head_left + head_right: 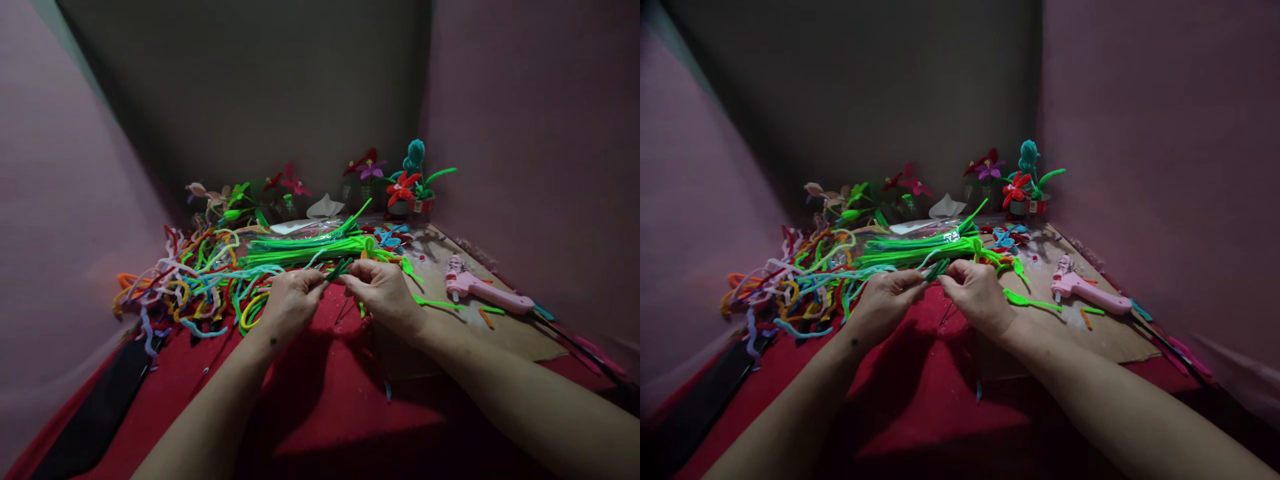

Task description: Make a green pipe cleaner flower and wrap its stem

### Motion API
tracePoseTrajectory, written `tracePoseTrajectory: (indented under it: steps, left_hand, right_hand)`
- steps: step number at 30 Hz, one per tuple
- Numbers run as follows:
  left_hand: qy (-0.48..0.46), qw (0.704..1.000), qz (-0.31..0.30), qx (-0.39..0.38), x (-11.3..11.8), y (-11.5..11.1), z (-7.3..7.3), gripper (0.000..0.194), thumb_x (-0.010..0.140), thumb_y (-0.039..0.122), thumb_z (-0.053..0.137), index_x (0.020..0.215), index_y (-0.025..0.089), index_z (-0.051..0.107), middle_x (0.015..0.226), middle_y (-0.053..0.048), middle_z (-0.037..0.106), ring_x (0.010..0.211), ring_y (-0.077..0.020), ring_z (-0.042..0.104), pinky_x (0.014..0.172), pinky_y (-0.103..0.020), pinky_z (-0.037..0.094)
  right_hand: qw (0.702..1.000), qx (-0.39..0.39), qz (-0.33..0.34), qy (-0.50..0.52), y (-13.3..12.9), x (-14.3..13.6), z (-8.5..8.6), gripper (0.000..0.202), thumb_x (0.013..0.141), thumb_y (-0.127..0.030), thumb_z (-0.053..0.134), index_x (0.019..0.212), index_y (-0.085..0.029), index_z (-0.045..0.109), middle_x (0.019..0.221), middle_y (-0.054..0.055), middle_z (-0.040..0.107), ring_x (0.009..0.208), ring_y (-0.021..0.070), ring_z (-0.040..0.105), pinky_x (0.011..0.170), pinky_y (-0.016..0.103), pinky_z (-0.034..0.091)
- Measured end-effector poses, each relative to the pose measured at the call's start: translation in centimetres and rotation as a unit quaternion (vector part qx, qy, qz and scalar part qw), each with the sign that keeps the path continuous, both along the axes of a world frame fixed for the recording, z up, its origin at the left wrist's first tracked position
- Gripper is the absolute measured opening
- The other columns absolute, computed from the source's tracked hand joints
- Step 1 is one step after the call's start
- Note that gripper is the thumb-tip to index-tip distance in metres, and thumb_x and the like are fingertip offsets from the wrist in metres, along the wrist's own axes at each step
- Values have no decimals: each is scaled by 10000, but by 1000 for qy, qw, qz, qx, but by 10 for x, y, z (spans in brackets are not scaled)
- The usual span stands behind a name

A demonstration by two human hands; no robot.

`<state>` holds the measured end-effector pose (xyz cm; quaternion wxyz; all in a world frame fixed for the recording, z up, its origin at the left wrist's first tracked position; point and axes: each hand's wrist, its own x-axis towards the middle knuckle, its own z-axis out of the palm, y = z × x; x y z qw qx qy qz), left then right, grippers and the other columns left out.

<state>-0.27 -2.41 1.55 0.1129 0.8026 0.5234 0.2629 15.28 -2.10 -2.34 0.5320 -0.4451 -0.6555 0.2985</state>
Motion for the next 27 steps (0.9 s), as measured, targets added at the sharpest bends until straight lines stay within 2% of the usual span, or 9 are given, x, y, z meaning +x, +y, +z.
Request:
tracePoseTrajectory:
  steps: [4,7,11,16,20,23,27]
  left_hand:
    - [6,1000,-12,11,1,1,-3,261,766,244,476,517,172,509,490,28,431,511,-108,390,520,-219,281]
    - [13,1000,-12,20,1,4,-6,264,758,223,483,499,171,495,483,28,420,504,-105,382,515,-221,271]
    - [12,1000,-15,24,1,5,-9,258,758,205,487,503,170,506,487,23,447,510,-106,402,519,-218,274]
    - [19,999,-8,26,2,3,-8,262,771,199,474,515,172,524,487,20,467,512,-108,409,518,-214,278]
    - [41,998,-13,36,2,5,-9,259,767,179,466,516,171,528,502,13,488,524,-113,431,529,-222,282]
    - [59,997,-14,48,1,7,-12,257,761,163,463,513,169,530,507,8,494,524,-115,433,534,-231,277]
    - [64,997,-25,44,1,9,-14,261,777,190,460,538,164,563,515,6,497,532,-114,437,538,-231,277]
  right_hand:
    - [999,14,-30,-34,-1,-2,-4,175,774,-315,533,736,-161,609,602,12,587,530,111,495,510,214,378]
    - [999,10,-36,-39,-2,-3,-4,208,783,-320,520,679,-156,597,548,3,549,489,104,462,480,213,355]
    - [996,63,-37,-58,-3,-4,-6,172,791,-234,483,750,-158,633,595,8,575,534,109,495,544,213,381]
    - [986,108,-44,-118,-6,-5,-9,135,794,-252,507,801,-170,613,624,14,598,561,121,535,571,215,394]
    - [968,174,-56,-171,-7,-5,-12,142,808,-201,471,758,-195,604,612,12,584,577,124,548,578,211,394]
    - [953,214,-54,-209,-5,-5,-15,163,820,-158,443,810,-181,604,689,37,626,643,136,583,623,217,408]
    - [911,262,-62,-311,-3,-3,-18,191,859,-171,426,810,-154,610,695,54,631,664,140,572,622,230,389]
